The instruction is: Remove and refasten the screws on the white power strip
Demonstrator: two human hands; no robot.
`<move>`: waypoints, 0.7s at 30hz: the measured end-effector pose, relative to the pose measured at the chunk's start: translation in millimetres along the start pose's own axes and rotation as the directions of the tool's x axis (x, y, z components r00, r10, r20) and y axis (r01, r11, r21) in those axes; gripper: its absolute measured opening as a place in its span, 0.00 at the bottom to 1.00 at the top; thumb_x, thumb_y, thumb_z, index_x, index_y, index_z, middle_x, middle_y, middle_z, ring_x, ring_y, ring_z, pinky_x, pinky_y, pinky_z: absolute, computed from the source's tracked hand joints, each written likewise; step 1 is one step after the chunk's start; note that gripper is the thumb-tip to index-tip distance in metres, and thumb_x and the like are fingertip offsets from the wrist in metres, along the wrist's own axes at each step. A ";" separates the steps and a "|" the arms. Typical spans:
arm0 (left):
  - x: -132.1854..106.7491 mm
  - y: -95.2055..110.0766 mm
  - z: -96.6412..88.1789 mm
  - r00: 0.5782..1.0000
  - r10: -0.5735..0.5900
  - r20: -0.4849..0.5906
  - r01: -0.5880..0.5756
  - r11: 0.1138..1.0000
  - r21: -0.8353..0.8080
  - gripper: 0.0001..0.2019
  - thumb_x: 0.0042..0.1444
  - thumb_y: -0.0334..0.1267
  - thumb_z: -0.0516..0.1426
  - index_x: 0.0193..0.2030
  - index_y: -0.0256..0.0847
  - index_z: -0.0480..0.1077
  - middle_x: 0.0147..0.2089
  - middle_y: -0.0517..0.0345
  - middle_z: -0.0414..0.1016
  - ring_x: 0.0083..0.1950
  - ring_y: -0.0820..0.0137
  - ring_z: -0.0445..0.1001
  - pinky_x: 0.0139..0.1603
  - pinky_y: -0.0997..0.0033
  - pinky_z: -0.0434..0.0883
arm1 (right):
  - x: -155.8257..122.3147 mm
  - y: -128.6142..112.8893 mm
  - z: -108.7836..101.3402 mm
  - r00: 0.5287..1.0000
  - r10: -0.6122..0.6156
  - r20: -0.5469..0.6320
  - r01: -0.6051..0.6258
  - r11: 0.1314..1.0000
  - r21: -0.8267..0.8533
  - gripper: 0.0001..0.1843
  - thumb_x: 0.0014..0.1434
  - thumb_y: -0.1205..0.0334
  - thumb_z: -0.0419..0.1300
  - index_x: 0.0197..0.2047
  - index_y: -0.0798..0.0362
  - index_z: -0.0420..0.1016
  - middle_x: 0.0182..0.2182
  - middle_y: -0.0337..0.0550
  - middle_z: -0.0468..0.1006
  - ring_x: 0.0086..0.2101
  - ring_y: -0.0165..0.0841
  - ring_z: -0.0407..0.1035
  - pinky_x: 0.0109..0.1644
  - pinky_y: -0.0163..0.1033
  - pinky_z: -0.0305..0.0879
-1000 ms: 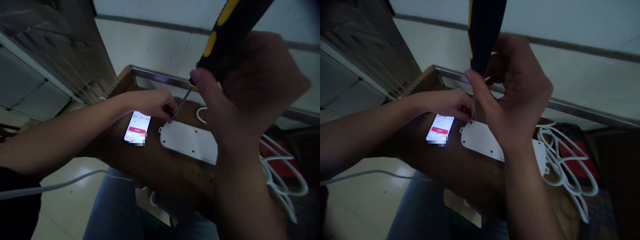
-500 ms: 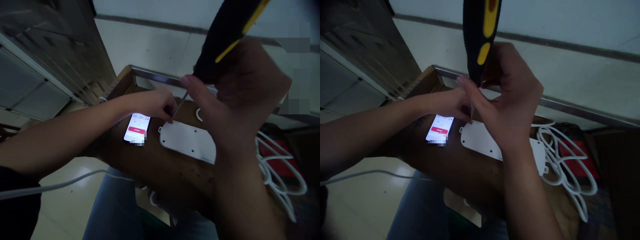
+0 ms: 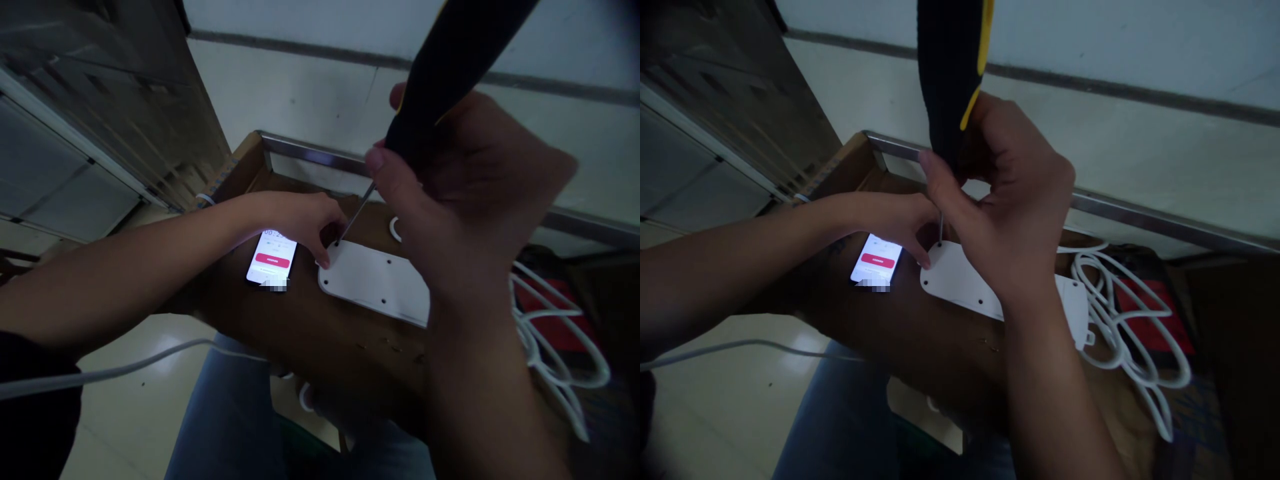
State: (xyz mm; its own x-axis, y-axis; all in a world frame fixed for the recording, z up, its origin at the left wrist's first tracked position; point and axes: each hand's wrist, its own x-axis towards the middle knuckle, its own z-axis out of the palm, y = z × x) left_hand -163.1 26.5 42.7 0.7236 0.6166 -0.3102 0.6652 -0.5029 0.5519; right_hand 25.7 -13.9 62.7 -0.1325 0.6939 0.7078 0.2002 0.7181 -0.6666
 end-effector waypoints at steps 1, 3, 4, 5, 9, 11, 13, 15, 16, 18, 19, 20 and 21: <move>0.3 -0.3 -0.4 1.000 0.002 0.011 -0.002 1.000 -0.001 0.19 0.47 0.45 0.74 0.45 0.39 0.82 0.42 0.56 0.85 0.42 0.66 0.80 0.41 0.71 0.70 | -0.2 -0.8 0.2 1.000 0.000 0.001 0.000 1.000 0.002 0.20 0.61 0.57 0.66 0.54 0.54 0.79 0.44 0.43 0.78 0.41 0.27 0.74 0.43 0.37 0.71; 0.4 0.0 -1.3 0.999 -0.005 0.046 0.005 1.000 0.004 0.19 0.49 0.45 0.73 0.46 0.39 0.81 0.42 0.56 0.84 0.41 0.67 0.79 0.42 0.70 0.70 | -0.6 -1.8 0.4 1.000 -0.002 -0.003 0.002 1.000 -0.002 0.19 0.61 0.57 0.66 0.54 0.53 0.79 0.44 0.42 0.79 0.41 0.27 0.75 0.42 0.37 0.72; 0.2 0.5 -1.8 0.999 -0.012 0.051 0.012 1.000 0.006 0.19 0.49 0.45 0.73 0.46 0.39 0.81 0.41 0.57 0.84 0.41 0.67 0.79 0.42 0.70 0.70 | -0.8 -2.0 0.5 1.000 0.001 -0.008 -0.001 1.000 -0.010 0.18 0.61 0.57 0.66 0.54 0.51 0.80 0.44 0.41 0.79 0.41 0.27 0.75 0.43 0.37 0.72; -0.1 1.2 -2.0 0.998 -0.020 0.053 0.019 1.000 0.009 0.19 0.49 0.46 0.73 0.45 0.39 0.81 0.41 0.57 0.84 0.40 0.67 0.79 0.41 0.70 0.69 | -0.9 -2.0 0.7 1.000 0.004 -0.015 -0.005 1.000 -0.014 0.18 0.61 0.57 0.66 0.53 0.50 0.80 0.45 0.40 0.79 0.41 0.28 0.75 0.43 0.37 0.72; -1.8 4.7 -2.1 0.999 -0.041 0.036 0.041 0.999 0.007 0.18 0.49 0.44 0.73 0.44 0.39 0.80 0.41 0.57 0.84 0.40 0.67 0.79 0.40 0.71 0.68 | -0.8 -1.5 1.2 1.000 0.010 -0.026 -0.011 1.000 -0.009 0.15 0.60 0.56 0.67 0.51 0.46 0.80 0.47 0.38 0.80 0.42 0.29 0.75 0.42 0.38 0.72; -2.4 6.2 -2.2 0.999 -0.042 0.033 0.042 0.999 -0.003 0.17 0.48 0.43 0.73 0.44 0.38 0.81 0.40 0.57 0.84 0.39 0.67 0.78 0.40 0.70 0.68 | -0.4 -1.4 0.9 1.000 -0.001 -0.022 0.001 1.000 -0.004 0.15 0.60 0.57 0.67 0.51 0.45 0.80 0.47 0.37 0.80 0.41 0.28 0.75 0.41 0.37 0.71; -2.7 7.0 -2.6 0.998 -0.045 0.044 0.046 0.999 -0.011 0.17 0.48 0.42 0.73 0.43 0.38 0.81 0.40 0.57 0.84 0.39 0.67 0.78 0.41 0.69 0.68 | 0.0 -1.3 0.6 1.000 -0.016 -0.026 0.016 1.000 -0.003 0.16 0.60 0.57 0.67 0.52 0.47 0.80 0.47 0.37 0.79 0.40 0.25 0.74 0.40 0.35 0.72; -2.8 7.1 -3.1 0.997 -0.051 0.053 0.052 0.999 -0.011 0.17 0.49 0.43 0.72 0.44 0.38 0.80 0.40 0.56 0.84 0.38 0.67 0.78 0.41 0.69 0.67 | 0.4 -1.5 0.5 0.999 -0.020 -0.039 0.020 1.000 -0.013 0.17 0.59 0.58 0.68 0.52 0.51 0.80 0.47 0.38 0.79 0.39 0.23 0.74 0.40 0.33 0.73; -2.8 6.9 -3.3 0.997 -0.054 0.054 0.055 0.998 -0.006 0.17 0.50 0.43 0.72 0.44 0.38 0.80 0.40 0.56 0.84 0.38 0.67 0.78 0.41 0.69 0.67 | 0.7 -1.7 0.6 0.999 -0.015 -0.045 0.014 1.000 -0.018 0.17 0.59 0.58 0.68 0.51 0.53 0.80 0.46 0.38 0.79 0.39 0.22 0.73 0.40 0.32 0.73; -2.6 6.8 -3.8 0.997 -0.051 0.057 0.051 0.999 0.005 0.18 0.50 0.44 0.73 0.44 0.37 0.80 0.40 0.56 0.84 0.38 0.68 0.78 0.40 0.70 0.68 | 1.3 -2.0 1.1 0.999 -0.009 -0.048 0.008 1.000 -0.025 0.17 0.59 0.58 0.68 0.50 0.54 0.80 0.46 0.38 0.79 0.39 0.22 0.73 0.39 0.30 0.73; -2.5 7.0 -4.0 0.997 -0.050 0.060 0.050 0.999 0.008 0.18 0.50 0.44 0.73 0.44 0.38 0.80 0.40 0.56 0.84 0.39 0.68 0.78 0.40 0.70 0.68 | 1.6 -2.3 1.3 0.999 -0.012 -0.046 0.011 1.000 -0.026 0.17 0.59 0.58 0.68 0.51 0.55 0.79 0.46 0.38 0.79 0.39 0.21 0.73 0.39 0.30 0.73; -2.5 7.3 -4.2 0.997 -0.055 0.062 0.054 0.998 0.010 0.19 0.49 0.45 0.73 0.44 0.38 0.80 0.41 0.56 0.84 0.39 0.68 0.78 0.40 0.70 0.68 | 2.0 -2.6 1.5 0.999 -0.013 -0.043 0.012 1.000 -0.025 0.18 0.59 0.58 0.67 0.51 0.55 0.79 0.46 0.38 0.78 0.39 0.20 0.73 0.39 0.29 0.73; -2.5 7.8 -4.4 0.996 -0.063 0.066 0.063 0.998 0.010 0.19 0.49 0.45 0.73 0.44 0.38 0.80 0.41 0.57 0.84 0.40 0.68 0.79 0.41 0.70 0.68 | 2.4 -3.0 1.6 0.999 -0.013 -0.041 0.012 1.000 -0.029 0.18 0.60 0.58 0.67 0.51 0.56 0.79 0.45 0.39 0.78 0.39 0.20 0.72 0.39 0.29 0.73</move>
State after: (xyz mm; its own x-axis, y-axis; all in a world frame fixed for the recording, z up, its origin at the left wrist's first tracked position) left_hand -160.5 23.7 51.2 0.6905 0.6062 -0.3947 0.7112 -0.4695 0.5232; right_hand 23.2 -14.3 66.0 -0.0952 0.6815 0.7256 0.2266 0.7246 -0.6508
